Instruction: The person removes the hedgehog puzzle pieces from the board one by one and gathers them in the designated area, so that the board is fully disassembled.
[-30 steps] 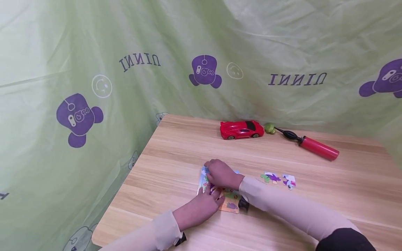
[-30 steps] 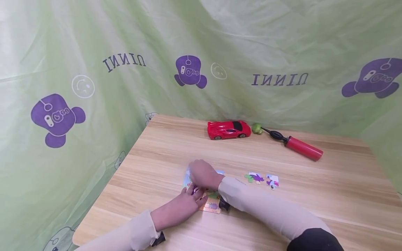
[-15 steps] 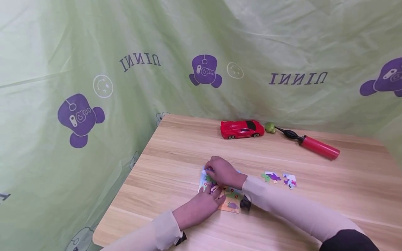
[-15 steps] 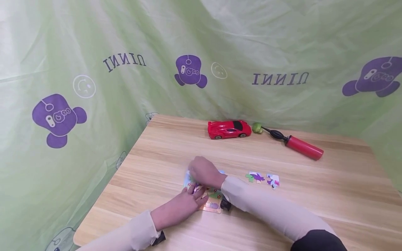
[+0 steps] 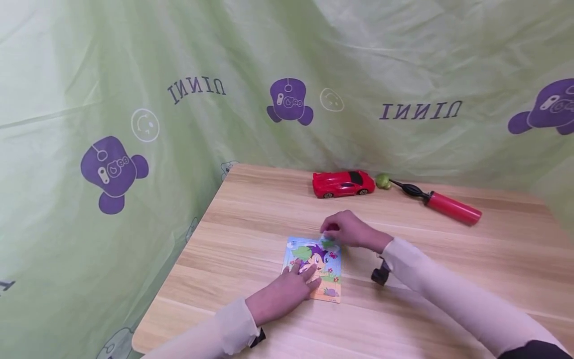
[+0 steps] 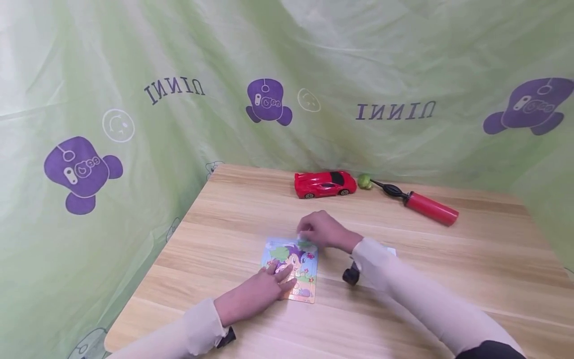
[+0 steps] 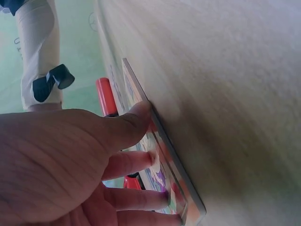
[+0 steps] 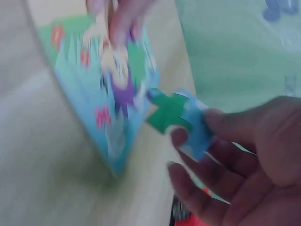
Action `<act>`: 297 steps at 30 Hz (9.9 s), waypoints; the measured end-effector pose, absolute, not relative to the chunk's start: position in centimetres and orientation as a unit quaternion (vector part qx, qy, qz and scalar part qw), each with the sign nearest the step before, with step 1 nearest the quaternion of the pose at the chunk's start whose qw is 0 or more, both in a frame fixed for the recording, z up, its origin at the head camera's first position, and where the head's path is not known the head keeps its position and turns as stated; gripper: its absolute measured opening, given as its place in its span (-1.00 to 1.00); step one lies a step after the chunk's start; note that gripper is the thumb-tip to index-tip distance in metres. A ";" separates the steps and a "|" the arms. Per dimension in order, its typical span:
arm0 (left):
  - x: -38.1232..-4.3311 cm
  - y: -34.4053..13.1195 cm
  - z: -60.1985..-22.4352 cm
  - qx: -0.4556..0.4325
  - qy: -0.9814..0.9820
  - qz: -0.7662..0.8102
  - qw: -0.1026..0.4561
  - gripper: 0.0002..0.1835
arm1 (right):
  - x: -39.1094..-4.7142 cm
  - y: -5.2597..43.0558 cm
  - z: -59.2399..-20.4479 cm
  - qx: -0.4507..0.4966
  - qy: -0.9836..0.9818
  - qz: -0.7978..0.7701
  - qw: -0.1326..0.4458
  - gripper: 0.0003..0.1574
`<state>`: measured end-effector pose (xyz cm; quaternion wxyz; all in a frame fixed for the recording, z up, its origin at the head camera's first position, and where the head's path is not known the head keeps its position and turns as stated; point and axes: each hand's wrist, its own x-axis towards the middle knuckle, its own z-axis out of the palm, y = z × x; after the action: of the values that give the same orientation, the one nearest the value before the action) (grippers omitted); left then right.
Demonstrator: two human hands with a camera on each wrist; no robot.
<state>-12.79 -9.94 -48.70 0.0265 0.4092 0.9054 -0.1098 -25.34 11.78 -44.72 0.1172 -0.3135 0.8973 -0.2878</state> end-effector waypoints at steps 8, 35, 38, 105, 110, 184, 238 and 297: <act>-13.0 -10.0 -48.7 0.408 0.905 -0.112 0.030 -0.50 | -26.2 16.9 -44.8 -0.307 0.902 -0.243 0.183 -0.87; -12.7 -10.3 -48.7 0.405 0.908 -0.105 0.020 -0.49 | -26.1 17.3 -45.3 -0.282 0.913 -0.190 0.225 -0.80; -12.8 -10.3 -48.7 0.407 0.908 -0.102 0.015 -0.49 | -26.1 17.3 -45.2 -0.275 0.918 -0.185 0.219 -0.81; -12.6 -10.0 -48.4 0.398 0.908 -0.113 0.061 -0.47 | -22.7 14.5 -45.7 -0.240 0.913 -0.302 0.130 -0.92; -12.6 -9.9 -48.5 0.389 0.913 -0.094 0.072 -0.45 | -22.6 18.6 -45.3 -0.242 0.913 -0.294 0.147 -0.93; -12.0 -10.4 -50.1 0.376 0.925 -0.056 -0.002 -0.44 | -20.1 7.7 -48.6 -0.329 0.936 -0.098 0.079 -0.78; -11.4 -9.8 -49.6 0.346 0.933 -0.091 0.029 -0.45 | -23.1 19.0 -45.8 -0.222 0.894 -0.347 0.177 -0.94; -11.0 -9.4 -49.5 0.372 0.918 -0.136 -0.015 -0.53 | -20.9 14.5 -46.6 -0.316 0.919 -0.212 0.103 -0.89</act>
<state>-11.03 -9.36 -49.49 -0.0148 0.3719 0.9181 -0.1359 -20.89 14.54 -46.57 0.1026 -0.3165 0.9190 -0.2116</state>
